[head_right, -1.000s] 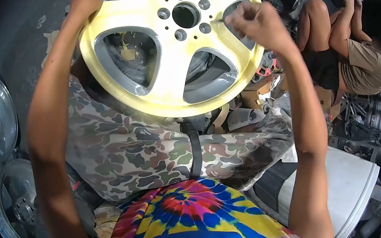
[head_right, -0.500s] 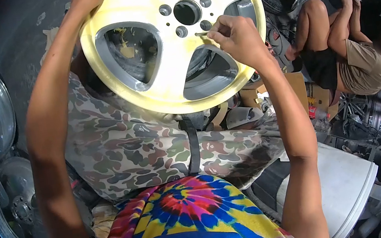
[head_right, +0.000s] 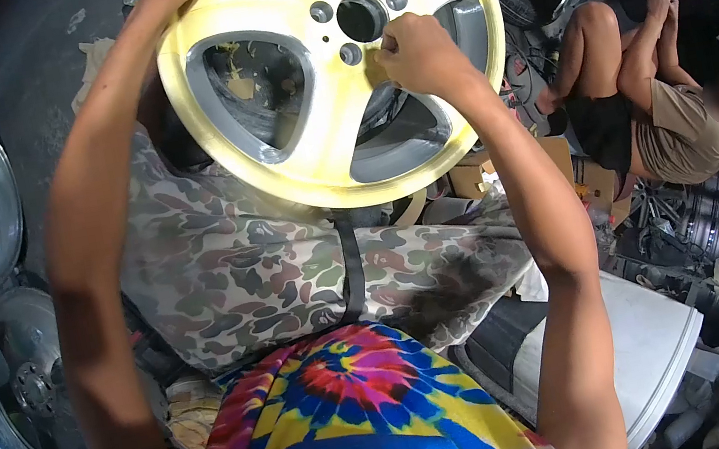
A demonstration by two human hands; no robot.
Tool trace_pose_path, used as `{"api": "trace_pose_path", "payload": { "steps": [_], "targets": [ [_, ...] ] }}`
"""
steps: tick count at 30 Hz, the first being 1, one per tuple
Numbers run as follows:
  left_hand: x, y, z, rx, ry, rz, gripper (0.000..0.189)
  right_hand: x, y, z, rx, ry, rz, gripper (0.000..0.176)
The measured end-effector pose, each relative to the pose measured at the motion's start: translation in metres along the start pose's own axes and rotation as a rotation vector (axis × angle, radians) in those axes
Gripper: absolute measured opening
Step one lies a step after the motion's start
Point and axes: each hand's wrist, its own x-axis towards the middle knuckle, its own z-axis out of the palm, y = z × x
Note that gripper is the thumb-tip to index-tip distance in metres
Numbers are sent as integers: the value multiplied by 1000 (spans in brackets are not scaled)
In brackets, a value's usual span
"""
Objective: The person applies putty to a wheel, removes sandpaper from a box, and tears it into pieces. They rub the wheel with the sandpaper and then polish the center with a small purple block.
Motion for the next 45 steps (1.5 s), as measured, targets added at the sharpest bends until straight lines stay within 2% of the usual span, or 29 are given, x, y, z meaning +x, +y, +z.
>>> {"api": "trace_pose_path", "payload": {
  "steps": [1, 3, 5, 7, 9, 11, 12, 13, 15, 17, 19, 21, 22, 26, 31, 34, 39, 41, 45],
  "targets": [
    [1, -3, 5, 56, 36, 24, 40, -2, 5, -2, 2, 3, -1, 23],
    [3, -6, 6, 114, 81, 35, 43, -3, 4, -16, 203, -107, 133, 25],
    [-4, 3, 5, 93, 65, -16, 48, -17, 7, -26, 288, -48, 139, 25],
    [-3, 0, 11, 73, 89, 9, 47, -21, 2, -13, 249, 11, 186, 25],
    [0, 10, 5, 57, 131, 50, 46, -20, 5, -18, 161, -6, 123, 26],
    [-3, 17, 2, 52, 45, 0, 41, -24, 5, -28, 262, -48, 165, 26],
    [-7, 19, 0, 53, 49, -20, 41, -31, 1, -40, 220, -20, 113, 27],
    [-10, 24, -4, 10, 30, -26, 38, -35, 0, -43, 238, -27, 173, 26],
    [-11, 30, 0, -44, -3, -8, 36, -30, 9, -27, 146, -1, 102, 24],
    [-3, 22, 6, 124, 70, 32, 32, -21, 15, -24, 114, 17, 61, 23],
    [0, 24, 5, 104, 65, 45, 31, -25, 18, -32, -21, 23, -76, 22],
    [-9, 38, -4, -4, 10, -53, 31, -37, 2, -55, 107, -61, 72, 19],
    [-13, 47, -11, -28, -29, -104, 31, -34, 4, -47, 47, -40, -2, 19],
    [-5, 34, -2, 24, 7, -56, 32, -28, 4, -31, -80, 19, -158, 19],
    [-4, 31, 3, -119, 20, -99, 33, -39, 1, -45, -40, -45, -109, 11],
    [-6, 34, -4, -89, -5, -85, 33, -31, 3, -44, -31, -43, -181, 13],
    [-6, 23, 9, -70, 30, -20, 32, -30, 12, -44, 38, -78, -169, 12],
    [-2, 22, 8, -76, 49, -17, 31, -21, 11, -30, -60, -37, -218, 13],
    [-3, 21, 8, -68, 33, -5, 31, -25, 1, -42, -6, -71, -247, 11]
  ]
}}
